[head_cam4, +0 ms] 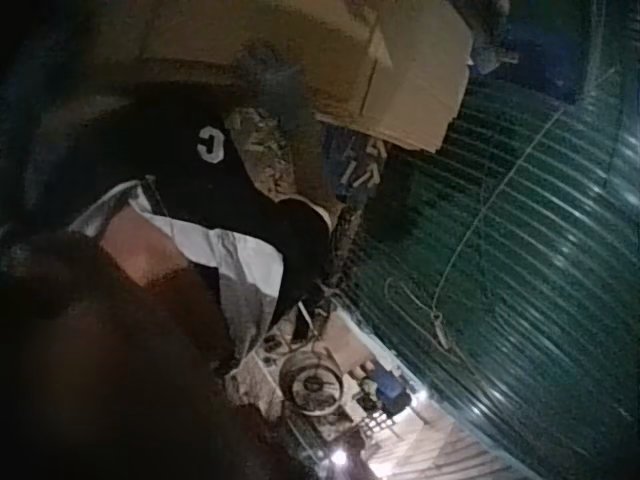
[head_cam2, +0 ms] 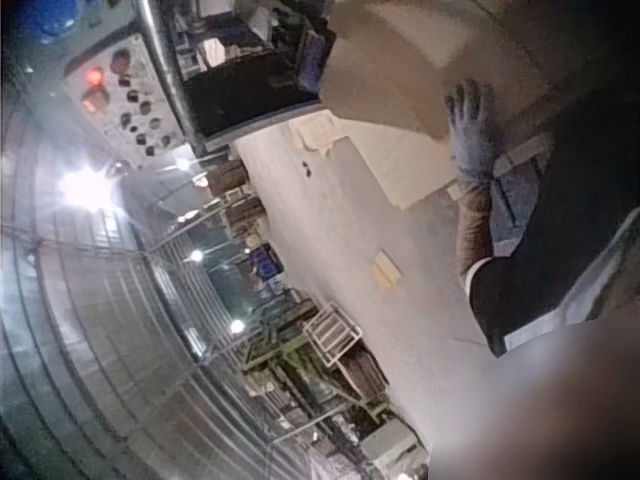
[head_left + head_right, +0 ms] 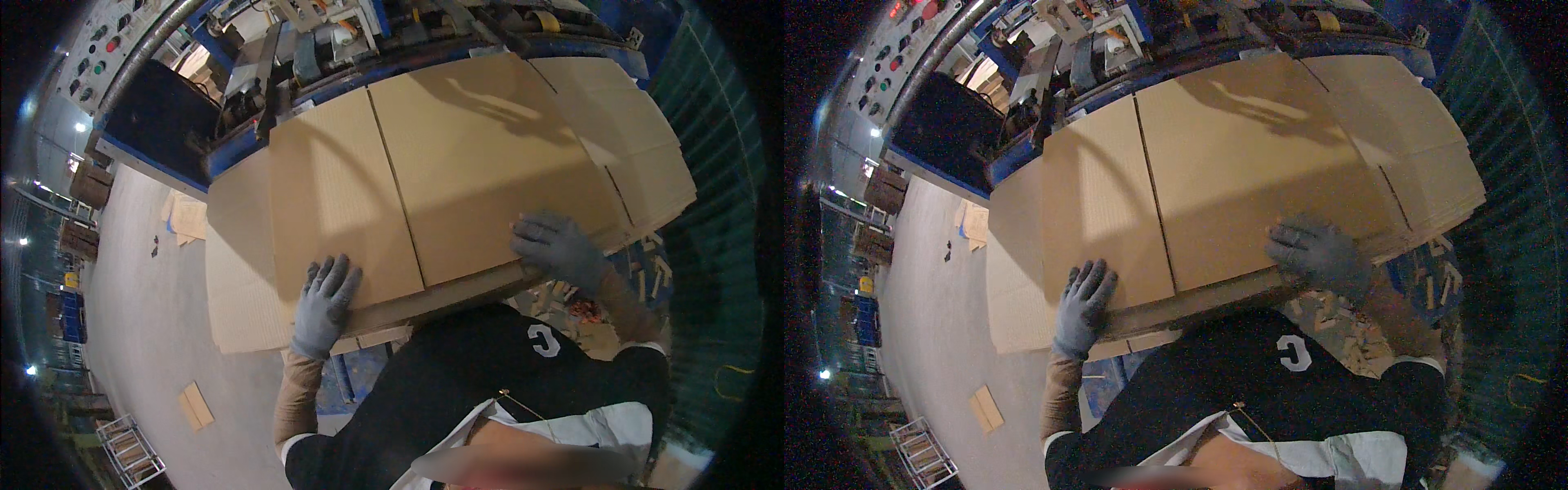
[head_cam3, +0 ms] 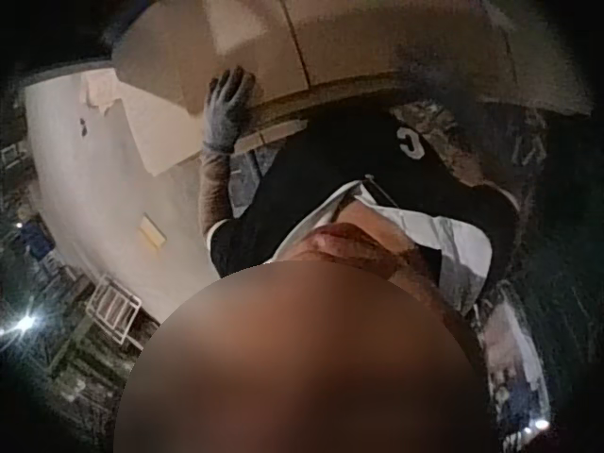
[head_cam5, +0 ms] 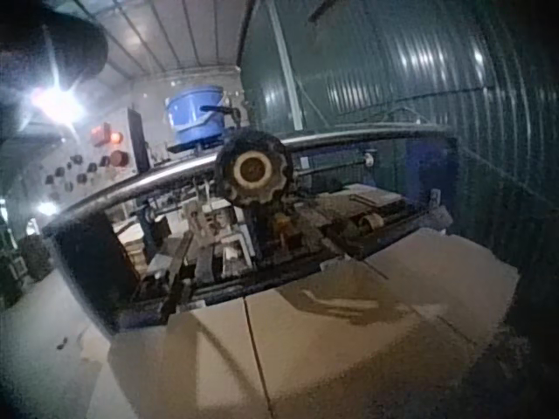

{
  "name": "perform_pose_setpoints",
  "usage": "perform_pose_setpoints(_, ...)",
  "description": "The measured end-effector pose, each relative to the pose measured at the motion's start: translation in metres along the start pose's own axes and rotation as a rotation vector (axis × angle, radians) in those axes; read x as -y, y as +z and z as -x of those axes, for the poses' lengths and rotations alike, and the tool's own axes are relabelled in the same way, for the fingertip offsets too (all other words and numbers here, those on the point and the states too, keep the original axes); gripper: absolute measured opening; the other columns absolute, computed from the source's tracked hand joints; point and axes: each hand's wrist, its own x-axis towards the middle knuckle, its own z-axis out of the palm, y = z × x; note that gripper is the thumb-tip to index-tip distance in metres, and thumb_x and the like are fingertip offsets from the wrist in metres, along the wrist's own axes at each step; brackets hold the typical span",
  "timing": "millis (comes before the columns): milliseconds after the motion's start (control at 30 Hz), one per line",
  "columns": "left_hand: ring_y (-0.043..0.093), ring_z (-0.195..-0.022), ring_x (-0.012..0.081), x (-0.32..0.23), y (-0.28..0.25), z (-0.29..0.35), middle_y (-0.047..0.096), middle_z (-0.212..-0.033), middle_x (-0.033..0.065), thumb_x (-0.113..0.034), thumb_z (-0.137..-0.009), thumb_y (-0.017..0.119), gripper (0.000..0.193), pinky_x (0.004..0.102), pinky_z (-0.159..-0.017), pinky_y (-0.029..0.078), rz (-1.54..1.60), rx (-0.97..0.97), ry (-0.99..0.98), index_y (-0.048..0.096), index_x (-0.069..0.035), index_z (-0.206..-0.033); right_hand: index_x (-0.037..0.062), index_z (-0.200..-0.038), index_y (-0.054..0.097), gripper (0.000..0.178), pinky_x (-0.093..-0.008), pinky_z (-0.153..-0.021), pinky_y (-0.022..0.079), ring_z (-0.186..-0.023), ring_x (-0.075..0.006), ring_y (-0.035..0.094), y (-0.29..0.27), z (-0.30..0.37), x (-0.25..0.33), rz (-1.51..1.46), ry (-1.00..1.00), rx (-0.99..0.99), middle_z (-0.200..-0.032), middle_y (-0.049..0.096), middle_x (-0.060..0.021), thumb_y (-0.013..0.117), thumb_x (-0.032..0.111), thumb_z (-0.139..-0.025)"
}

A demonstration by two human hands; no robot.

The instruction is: The person repeatedly picks flat cardboard sheets from a stack and places them onto a machine table, aligning them by hand. The person continues this repetitive stacking action throughout the clip.

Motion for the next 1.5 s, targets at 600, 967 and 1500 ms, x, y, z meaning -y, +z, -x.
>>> perform_pose_setpoints(600, 0.043, -0.127, 0.0364, 0.146, 0.032, -0.201, 0.049, -0.134, 0.0191, -0.021, -0.082, 0.065, 0.059, 0.0484, -0.108, 0.032, -0.3, -0.463, -0.324, 0.045, -0.005, -0.136, 0.0104, -0.127, 0.056, 0.055, -0.0431, -0.1, 0.04, -0.118, -0.0337, 0.052, 0.051, -0.166, -0.159, 0.261, 0.33, -0.244, -0.129, 0.056, -0.0142, 0.061, 0.046, -0.085)
perform_pose_setpoints(967, 0.054, -0.116, 0.0342, 0.11, 0.033, 0.104, 0.05, -0.133, 0.0269, -0.052, -0.081, 0.069, 0.086, 0.0409, -0.096, 0.047, 0.124, -1.018, -1.604, 0.041, 0.009, -0.135, 0.0165, -0.13, 0.054, 0.051, -0.0462, -0.092, 0.047, -0.111, -0.0375, 0.058, -0.027, 0.117, -0.149, 0.329, 1.494, -0.254, -0.137, 0.05, -0.0176, 0.055, 0.047, -0.089)
perform_pose_setpoints(1500, 0.046, -0.126, 0.0318, 0.092, 0.028, 0.107, 0.044, -0.14, 0.025, -0.039, -0.089, 0.06, 0.074, 0.0417, -0.106, 0.036, 0.315, -0.894, -1.414, 0.033, 0.005, -0.142, 0.0117, -0.131, 0.054, 0.039, -0.0348, -0.098, 0.044, -0.121, -0.0253, 0.052, 0.009, 0.13, -0.194, -0.399, 1.415, -1.188, -0.137, 0.049, -0.0137, 0.05, 0.017, -0.093)
